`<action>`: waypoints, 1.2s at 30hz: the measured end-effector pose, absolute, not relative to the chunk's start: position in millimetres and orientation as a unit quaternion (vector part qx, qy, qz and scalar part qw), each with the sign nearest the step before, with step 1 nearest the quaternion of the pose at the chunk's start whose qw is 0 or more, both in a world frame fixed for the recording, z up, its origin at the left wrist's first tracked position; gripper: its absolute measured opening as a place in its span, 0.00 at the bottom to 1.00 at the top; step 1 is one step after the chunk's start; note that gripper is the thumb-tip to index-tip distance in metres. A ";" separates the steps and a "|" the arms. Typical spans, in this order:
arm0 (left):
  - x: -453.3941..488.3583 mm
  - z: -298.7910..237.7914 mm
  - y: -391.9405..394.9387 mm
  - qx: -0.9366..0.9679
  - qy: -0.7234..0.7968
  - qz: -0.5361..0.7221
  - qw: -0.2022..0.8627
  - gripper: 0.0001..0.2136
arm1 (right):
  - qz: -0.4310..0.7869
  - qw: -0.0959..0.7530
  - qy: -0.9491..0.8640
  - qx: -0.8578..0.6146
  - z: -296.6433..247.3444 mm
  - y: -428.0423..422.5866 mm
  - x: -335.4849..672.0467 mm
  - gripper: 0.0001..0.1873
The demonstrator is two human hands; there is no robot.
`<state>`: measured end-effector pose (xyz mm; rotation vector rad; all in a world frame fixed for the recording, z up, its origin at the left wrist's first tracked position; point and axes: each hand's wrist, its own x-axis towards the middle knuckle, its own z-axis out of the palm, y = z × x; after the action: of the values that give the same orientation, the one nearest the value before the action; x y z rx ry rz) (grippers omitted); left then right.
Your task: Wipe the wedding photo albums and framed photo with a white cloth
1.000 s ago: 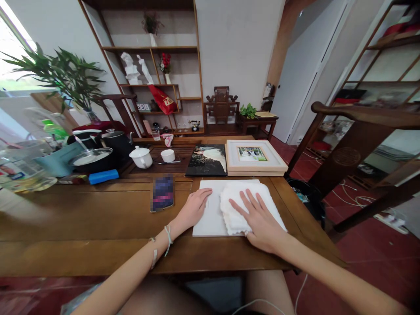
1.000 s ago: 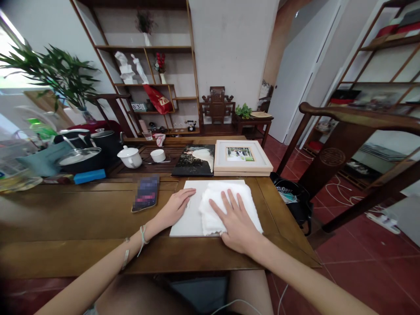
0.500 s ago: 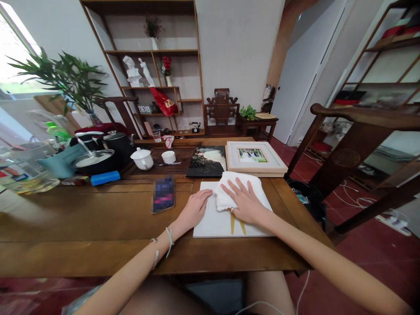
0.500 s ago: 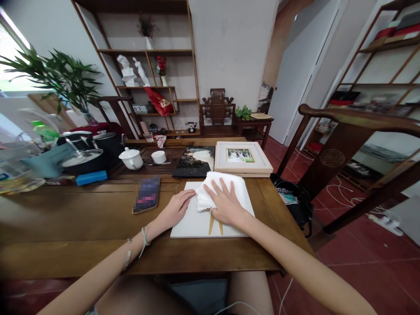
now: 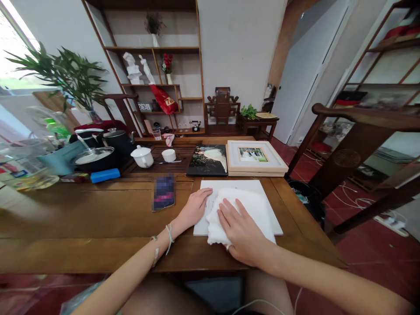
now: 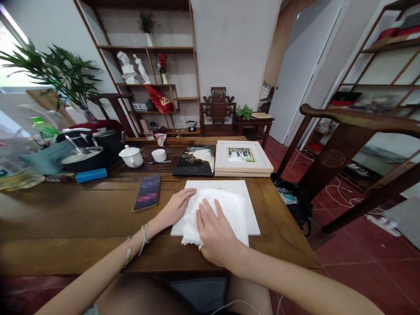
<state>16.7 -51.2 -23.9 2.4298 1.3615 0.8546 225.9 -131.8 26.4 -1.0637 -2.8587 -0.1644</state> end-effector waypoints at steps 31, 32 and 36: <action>24.0 -24.1 -57.2 0.815 0.471 0.311 0.133 0.17 | 0.075 0.075 -0.903 -0.416 44.6 -54.1 227.3 0.29; 25.0 -24.3 -58.1 0.816 0.470 0.310 0.128 0.17 | 0.079 0.081 -0.895 -0.431 46.7 -45.9 225.5 0.28; 27.4 -23.8 -60.1 0.815 0.473 0.315 0.112 0.17 | 0.089 0.084 -0.868 -0.482 54.8 -19.2 209.2 0.30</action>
<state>27.4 -60.1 -23.8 2.3938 1.3874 0.9259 209.2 -19.2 54.8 -1.4379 -2.5896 0.2652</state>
